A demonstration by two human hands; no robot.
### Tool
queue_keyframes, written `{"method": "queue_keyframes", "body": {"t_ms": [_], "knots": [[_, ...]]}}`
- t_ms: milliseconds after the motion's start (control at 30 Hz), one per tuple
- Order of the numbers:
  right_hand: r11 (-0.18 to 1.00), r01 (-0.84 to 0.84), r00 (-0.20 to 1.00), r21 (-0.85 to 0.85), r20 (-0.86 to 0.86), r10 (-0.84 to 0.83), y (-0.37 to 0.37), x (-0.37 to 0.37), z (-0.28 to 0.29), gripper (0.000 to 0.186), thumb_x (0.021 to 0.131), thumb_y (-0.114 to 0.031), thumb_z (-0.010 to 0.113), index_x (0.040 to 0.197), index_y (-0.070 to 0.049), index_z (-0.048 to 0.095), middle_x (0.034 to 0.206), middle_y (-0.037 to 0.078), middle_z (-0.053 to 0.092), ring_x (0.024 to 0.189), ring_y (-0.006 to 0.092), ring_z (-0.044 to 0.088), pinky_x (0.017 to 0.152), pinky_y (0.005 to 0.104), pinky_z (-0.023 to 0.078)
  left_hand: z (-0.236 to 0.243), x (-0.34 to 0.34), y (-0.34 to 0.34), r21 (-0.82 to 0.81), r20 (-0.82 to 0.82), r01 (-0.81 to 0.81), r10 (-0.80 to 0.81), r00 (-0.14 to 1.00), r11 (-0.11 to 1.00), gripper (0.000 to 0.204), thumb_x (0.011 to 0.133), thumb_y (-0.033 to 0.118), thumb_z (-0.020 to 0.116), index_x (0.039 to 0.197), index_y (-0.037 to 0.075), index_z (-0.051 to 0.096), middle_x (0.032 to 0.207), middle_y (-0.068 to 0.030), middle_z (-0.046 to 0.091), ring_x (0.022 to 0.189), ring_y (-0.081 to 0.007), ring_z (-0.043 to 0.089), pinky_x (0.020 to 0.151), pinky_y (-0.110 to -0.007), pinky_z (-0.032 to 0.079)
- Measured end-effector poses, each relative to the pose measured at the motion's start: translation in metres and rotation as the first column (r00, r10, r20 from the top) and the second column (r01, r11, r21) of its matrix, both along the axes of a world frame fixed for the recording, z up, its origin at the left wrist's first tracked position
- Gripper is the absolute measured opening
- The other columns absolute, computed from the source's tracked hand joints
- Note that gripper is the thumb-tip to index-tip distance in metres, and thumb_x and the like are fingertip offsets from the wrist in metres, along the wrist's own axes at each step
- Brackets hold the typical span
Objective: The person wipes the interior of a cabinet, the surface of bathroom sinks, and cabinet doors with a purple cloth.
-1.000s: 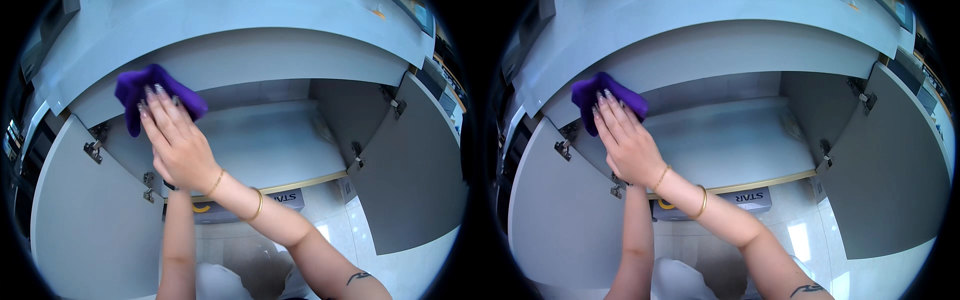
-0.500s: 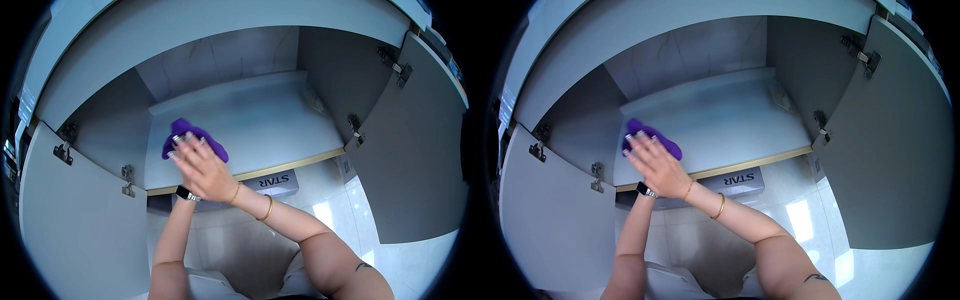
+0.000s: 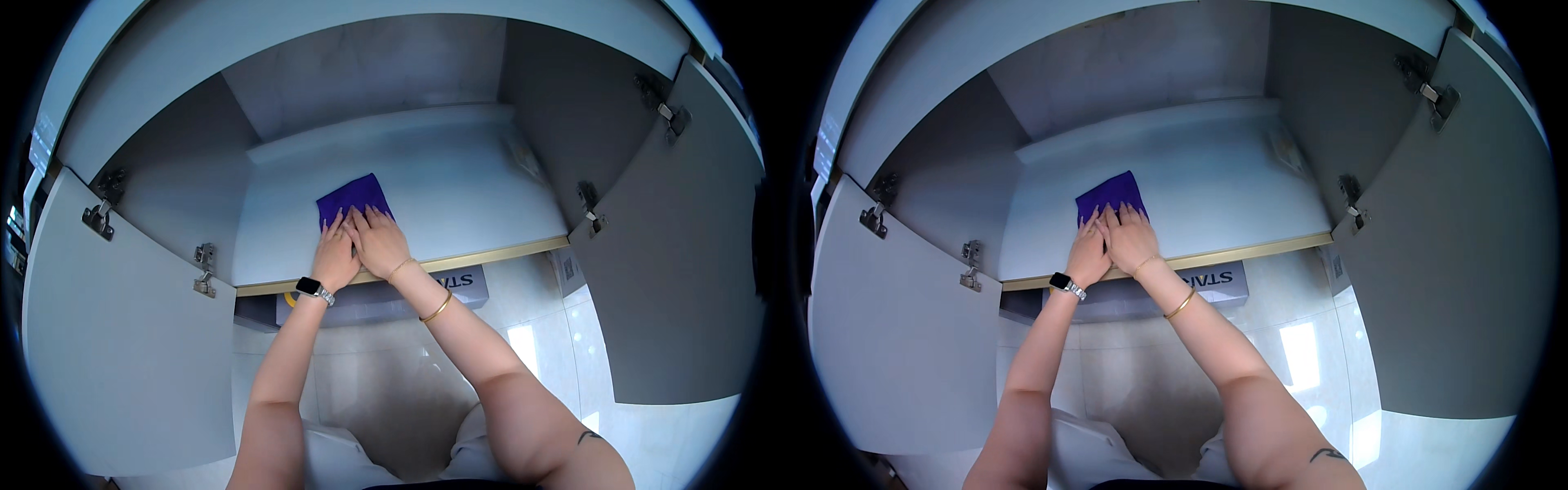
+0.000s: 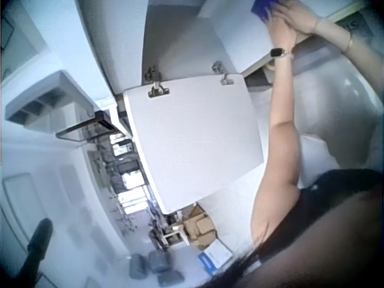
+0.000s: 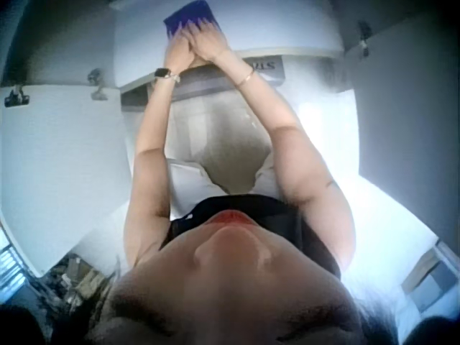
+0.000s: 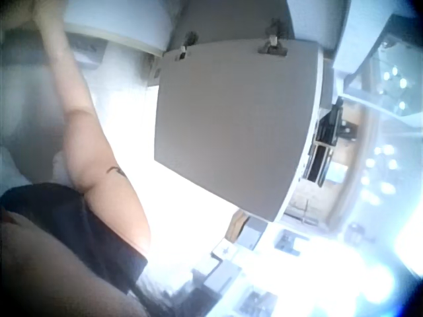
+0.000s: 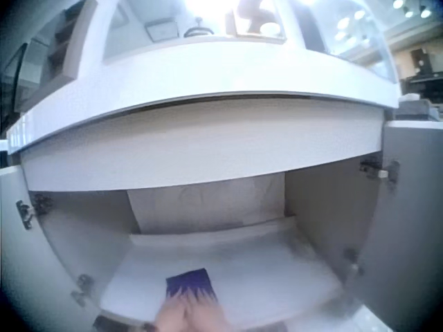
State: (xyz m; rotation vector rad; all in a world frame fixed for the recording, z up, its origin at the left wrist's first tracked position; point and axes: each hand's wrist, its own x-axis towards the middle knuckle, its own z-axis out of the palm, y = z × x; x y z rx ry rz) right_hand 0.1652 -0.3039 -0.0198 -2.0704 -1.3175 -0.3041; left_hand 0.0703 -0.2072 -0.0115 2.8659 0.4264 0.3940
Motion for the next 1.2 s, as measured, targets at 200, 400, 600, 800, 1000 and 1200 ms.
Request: {"method": "queue_keyframes", "body": {"t_ms": [200, 400, 600, 800, 1000, 1200], "knots": [[0.953, 0.138, 0.973, -0.272, -0.145, -0.182, -0.023, 0.015, 0.052, 0.058, 0.097, -0.046, 0.042, 0.126, 0.003, 0.057, 0.118, 0.024, 0.061, 0.107, 0.0360, 0.058, 0.090, 0.0439, 0.049, 0.018, 0.015, -0.023, -0.220, -0.026, 0.145, -0.154, 0.988, 0.965, 0.054, 0.090, 0.024, 0.053, 0.137, -0.003, 0.044, 0.138, -0.0221, 0.049, 0.133, -0.0376, 0.039, 0.115, -0.049, 0.025], [0.904, 0.235, 0.957, -0.356, -0.078, -0.280, -0.023, 0.023, 0.024, 0.073, 0.098, -0.056, 0.028, 0.139, 0.002, 0.046, 0.147, 0.027, 0.038, 0.139, 0.0442, 0.031, 0.116, 0.0492, 0.019, 0.004, 0.032, -0.044, -0.044, 0.211, 0.251, -0.236, 0.948, 0.967, 0.046, 0.089, 0.016, 0.052, 0.131, -0.002, 0.052, 0.134, -0.0257, 0.052, 0.128, -0.0425, 0.043, 0.112, -0.047, 0.030], [0.982, -0.098, 0.930, -0.159, -0.367, 0.033, 0.023, 0.017, 0.017, 0.073, 0.098, -0.054, 0.025, 0.145, 0.000, 0.038, 0.153, 0.025, 0.028, 0.146, 0.0375, 0.017, 0.119, 0.0470, 0.008, 0.009, 0.007, -0.010, -0.032, 0.031, -0.017, 0.018, 0.999, 0.999, 0.046, 0.085, 0.014, 0.054, 0.128, -0.003, 0.054, 0.132, -0.0263, 0.053, 0.126, -0.0410, 0.046, 0.111, -0.045, 0.032], [0.939, -0.287, 0.852, -0.189, -0.498, 0.161, 0.058, -0.011, 0.025, 0.080, 0.096, -0.063, 0.011, 0.151, -0.007, 0.029, 0.160, 0.012, 0.020, 0.149, 0.0299, 0.008, 0.120, 0.0436, 0.001, 0.023, -0.022, 0.048, -0.280, -0.093, -0.184, 0.164, 0.982, 0.942, 0.050, 0.082, 0.022, 0.063, 0.122, -0.005, 0.056, 0.131, -0.0252, 0.054, 0.124, -0.0418, 0.047, 0.107, -0.047, 0.036], [0.923, -0.188, 0.961, -0.335, -0.258, 0.102, 0.060, 0.004, 0.026, 0.082, 0.095, -0.067, 0.006, 0.154, -0.012, 0.021, 0.161, 0.009, 0.016, 0.149, 0.0274, 0.006, 0.119, 0.0466, -0.003, -0.022, 0.002, 0.083, 0.002, 0.025, -0.142, 0.142, 0.990, 0.990, 0.074, 0.093, 0.040, 0.054, 0.148, 0.000, 0.027, 0.156, -0.0200, 0.024, 0.146, -0.0373, 0.015, 0.117, -0.048, 0.019], [0.927, -0.064, 0.973, -0.371, -0.229, -0.024, 0.012, 0.085, 0.023, 0.081, 0.094, -0.069, 0.010, 0.154, -0.015, 0.021, 0.161, 0.009, 0.015, 0.150, 0.0276, 0.005, 0.120, 0.0469, 0.001, -0.008, 0.098, 0.030, 0.153, -0.267, -0.067, 0.106, 0.958, 0.986, 0.073, 0.097, 0.042, 0.040, 0.152, 0.002, 0.015, 0.160, -0.0143, 0.015, 0.149, -0.0307, 0.010, 0.115, -0.063, 0.007]]}}
